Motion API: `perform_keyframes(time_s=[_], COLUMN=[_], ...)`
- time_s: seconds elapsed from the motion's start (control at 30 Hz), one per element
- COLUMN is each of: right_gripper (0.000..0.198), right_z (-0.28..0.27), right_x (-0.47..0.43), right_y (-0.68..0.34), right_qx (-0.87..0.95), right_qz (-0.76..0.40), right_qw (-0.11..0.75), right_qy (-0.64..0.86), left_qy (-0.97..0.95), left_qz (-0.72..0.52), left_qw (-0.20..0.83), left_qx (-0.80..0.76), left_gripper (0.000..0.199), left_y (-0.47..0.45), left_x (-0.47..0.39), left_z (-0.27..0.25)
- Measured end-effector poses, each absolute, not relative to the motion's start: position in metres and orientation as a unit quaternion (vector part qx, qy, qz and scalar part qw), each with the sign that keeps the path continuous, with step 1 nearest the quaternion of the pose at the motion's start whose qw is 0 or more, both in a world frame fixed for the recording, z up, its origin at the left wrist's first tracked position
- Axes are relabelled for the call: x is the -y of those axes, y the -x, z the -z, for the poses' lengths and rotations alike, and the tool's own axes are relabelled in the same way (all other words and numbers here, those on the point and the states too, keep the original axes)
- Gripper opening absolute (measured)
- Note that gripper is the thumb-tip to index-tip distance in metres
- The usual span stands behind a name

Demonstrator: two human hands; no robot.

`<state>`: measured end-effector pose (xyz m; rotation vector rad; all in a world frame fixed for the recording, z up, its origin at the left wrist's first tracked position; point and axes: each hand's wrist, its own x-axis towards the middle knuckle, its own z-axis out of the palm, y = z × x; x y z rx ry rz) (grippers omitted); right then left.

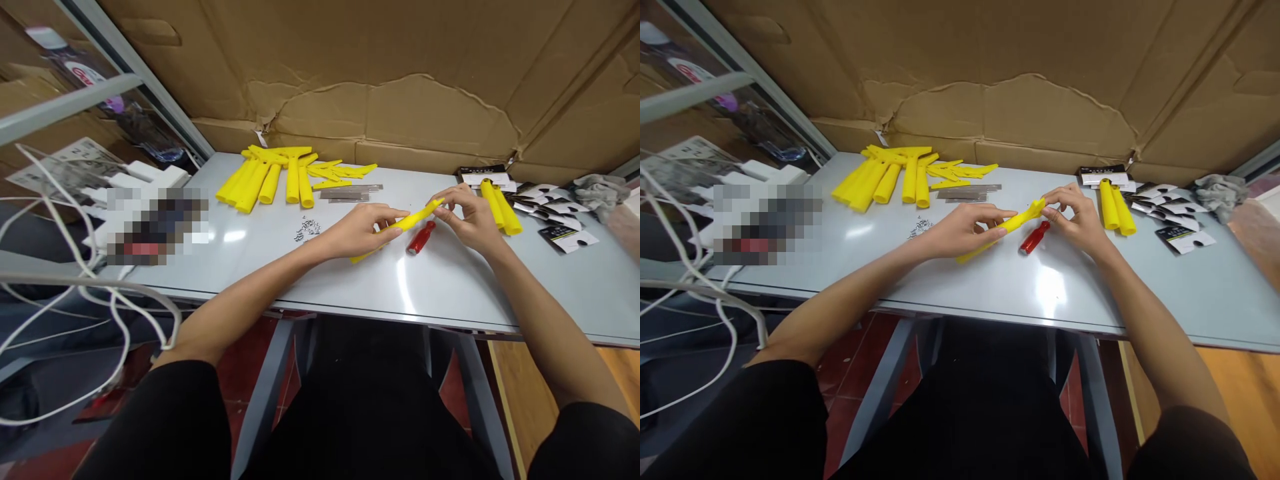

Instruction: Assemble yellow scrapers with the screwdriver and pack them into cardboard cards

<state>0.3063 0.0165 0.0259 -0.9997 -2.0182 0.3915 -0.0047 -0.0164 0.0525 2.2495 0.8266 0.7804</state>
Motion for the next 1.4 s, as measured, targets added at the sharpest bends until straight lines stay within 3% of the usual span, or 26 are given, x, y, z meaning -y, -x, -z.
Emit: perform_keyframes(time_s=[0.1,0.3,0.6,0.9,1.03,1.27,1.4], right_gripper=[0.012,0.036,0.035,0.033,0.031,0.029,0.028], right_z=[-0.027,-0.019,-0.01,-0.007,-0.004,0.002,0.002], right_x=[-0.016,-0.016,-0.019,-0.018,-0.022,-0.027,-0.026], right_y=[-0.306,-0.299,-0.3,-0.297,-0.3,-0.3,-0.299], right_qx=[0.833,0.843,0.827,0.832,0.832,0.824,0.827], right_qz=[-0.136,-0.093,-0.088,-0.078,-0.065,-0.052,-0.053], right_qw=[0.386,0.337,0.314,0.317,0.331,0.323,0.322], right_qy=[0.372,0.409,0.458,0.45,0.441,0.462,0.458], left_qy=[-0.868,-0.851,-0.861,-0.874,-0.882,-0.881,-0.889], left_qz=[-0.298,-0.264,-0.086,-0.176,-0.221,-0.358,-0.371], left_qw=[0.25,0.172,0.068,-0.039,-0.035,0.065,0.068], left_qx=[-0.309,-0.42,-0.497,-0.452,-0.415,-0.301,-0.259], left_gripper=[0.038,0.034,0.04,0.03,0.03,0.045,0.026], left_y=[0.004,-0.01,-0.026,-0.021,-0.03,-0.071,-0.048], left_x=[0.02,0.026,0.049,0.049,0.062,0.19,0.255], left_z=[-0.052,-0.04,-0.048,-0.056,-0.07,-0.06,-0.013])
